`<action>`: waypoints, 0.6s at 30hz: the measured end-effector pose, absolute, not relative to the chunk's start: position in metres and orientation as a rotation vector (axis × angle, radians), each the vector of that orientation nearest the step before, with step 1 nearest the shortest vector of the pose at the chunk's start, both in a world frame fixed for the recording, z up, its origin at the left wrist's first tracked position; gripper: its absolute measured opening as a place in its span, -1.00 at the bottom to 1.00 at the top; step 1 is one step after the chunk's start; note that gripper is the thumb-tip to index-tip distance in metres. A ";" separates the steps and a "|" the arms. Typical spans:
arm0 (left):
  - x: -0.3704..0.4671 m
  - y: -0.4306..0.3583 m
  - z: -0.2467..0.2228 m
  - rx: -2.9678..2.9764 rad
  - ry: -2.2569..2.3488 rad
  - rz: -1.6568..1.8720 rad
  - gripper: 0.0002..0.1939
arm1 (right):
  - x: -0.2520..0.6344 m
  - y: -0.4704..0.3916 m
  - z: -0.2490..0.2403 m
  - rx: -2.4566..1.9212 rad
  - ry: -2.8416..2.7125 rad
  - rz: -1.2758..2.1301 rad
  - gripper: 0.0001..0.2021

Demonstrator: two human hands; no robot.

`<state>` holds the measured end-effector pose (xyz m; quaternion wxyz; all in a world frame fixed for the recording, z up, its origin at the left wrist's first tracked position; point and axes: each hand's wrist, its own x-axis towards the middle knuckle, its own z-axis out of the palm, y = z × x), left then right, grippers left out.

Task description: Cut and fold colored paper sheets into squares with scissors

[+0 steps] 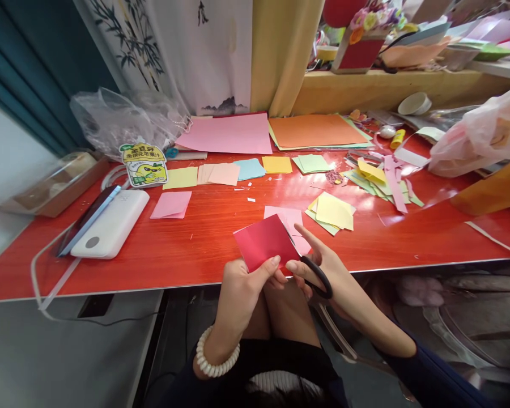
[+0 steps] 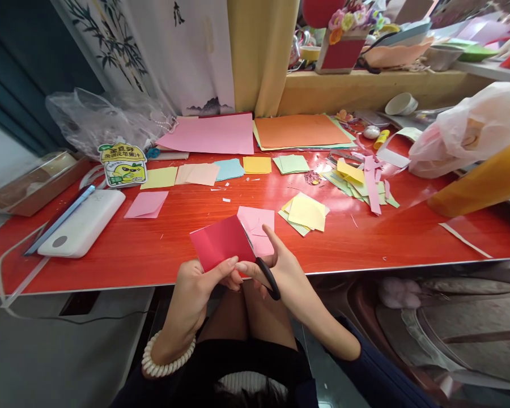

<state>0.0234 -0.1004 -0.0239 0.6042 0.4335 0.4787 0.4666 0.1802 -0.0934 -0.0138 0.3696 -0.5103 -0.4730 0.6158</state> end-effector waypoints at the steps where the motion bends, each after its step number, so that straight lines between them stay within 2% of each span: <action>1: 0.023 -0.101 -0.024 1.007 1.107 1.078 -0.72 | 0.180 -0.093 -0.014 -1.317 -1.206 1.582 -0.02; 18: 0.025 -0.102 -0.026 0.961 1.091 1.039 -0.72 | 0.176 -0.092 -0.007 -1.300 -1.133 1.625 -0.01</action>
